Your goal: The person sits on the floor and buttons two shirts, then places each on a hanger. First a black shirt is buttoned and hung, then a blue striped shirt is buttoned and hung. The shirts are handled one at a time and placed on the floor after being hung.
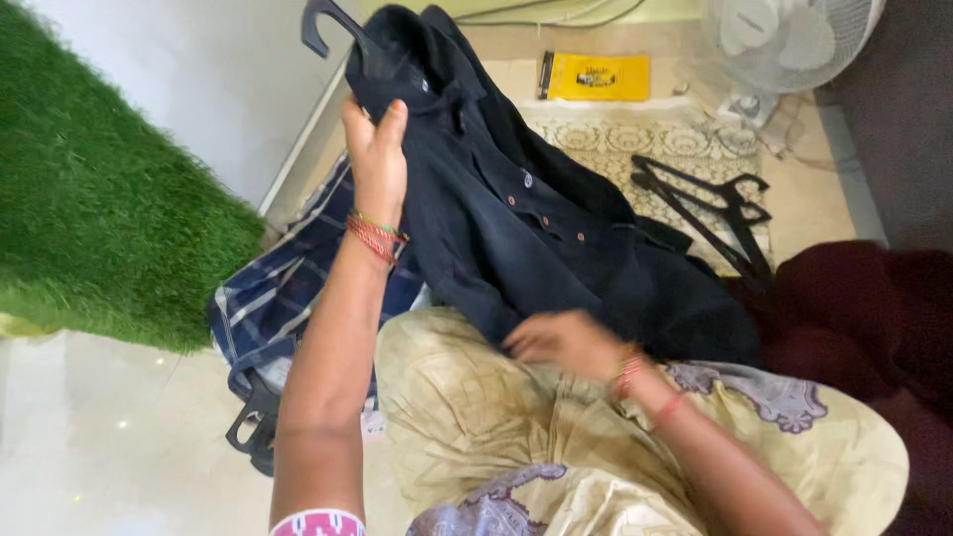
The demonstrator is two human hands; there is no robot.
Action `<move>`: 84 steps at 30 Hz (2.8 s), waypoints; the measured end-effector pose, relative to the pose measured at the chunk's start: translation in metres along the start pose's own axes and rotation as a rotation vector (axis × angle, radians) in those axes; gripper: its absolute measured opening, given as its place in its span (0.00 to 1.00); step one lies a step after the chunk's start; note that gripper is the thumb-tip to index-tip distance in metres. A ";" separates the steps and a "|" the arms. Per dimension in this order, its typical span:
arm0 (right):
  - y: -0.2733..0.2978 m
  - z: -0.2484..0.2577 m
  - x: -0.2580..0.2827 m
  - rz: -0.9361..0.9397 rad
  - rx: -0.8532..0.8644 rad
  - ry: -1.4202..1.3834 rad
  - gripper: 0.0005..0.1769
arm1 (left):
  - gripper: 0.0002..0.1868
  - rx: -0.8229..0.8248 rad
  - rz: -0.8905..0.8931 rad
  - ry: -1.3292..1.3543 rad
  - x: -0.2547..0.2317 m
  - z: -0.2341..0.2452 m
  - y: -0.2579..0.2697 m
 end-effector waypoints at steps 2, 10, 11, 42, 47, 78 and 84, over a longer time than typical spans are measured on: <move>-0.031 -0.045 0.016 0.159 0.088 0.021 0.27 | 0.21 0.032 -0.010 0.015 -0.017 -0.006 0.012; -0.112 -0.066 -0.082 -0.131 0.128 0.503 0.37 | 0.31 0.127 0.040 0.169 -0.122 0.033 0.093; -0.111 -0.061 -0.096 -0.167 0.121 0.553 0.37 | 0.31 0.102 0.050 0.139 -0.134 0.041 0.102; -0.108 0.102 -0.168 -0.478 0.010 1.078 0.41 | 0.26 -0.508 0.368 0.199 -0.028 0.190 0.257; -0.072 0.080 -0.166 -0.557 0.160 1.029 0.42 | 0.28 -0.586 0.433 0.157 -0.041 0.199 0.257; 0.050 0.149 -0.134 -0.939 -0.084 1.233 0.47 | 0.24 -0.659 0.518 0.129 -0.025 0.240 0.273; 0.054 0.155 -0.099 -0.924 -0.025 1.281 0.57 | 0.26 -0.609 0.489 0.043 -0.022 0.245 0.270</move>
Point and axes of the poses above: each hand's wrist, its own y-axis away from the middle knuckle, its own z-axis out of the back of the hand, x = y × z, the point moved 1 cm from there along -y, towards the middle knuckle, and after that the axes turned 10 degrees about z, right-handed, at the moved point
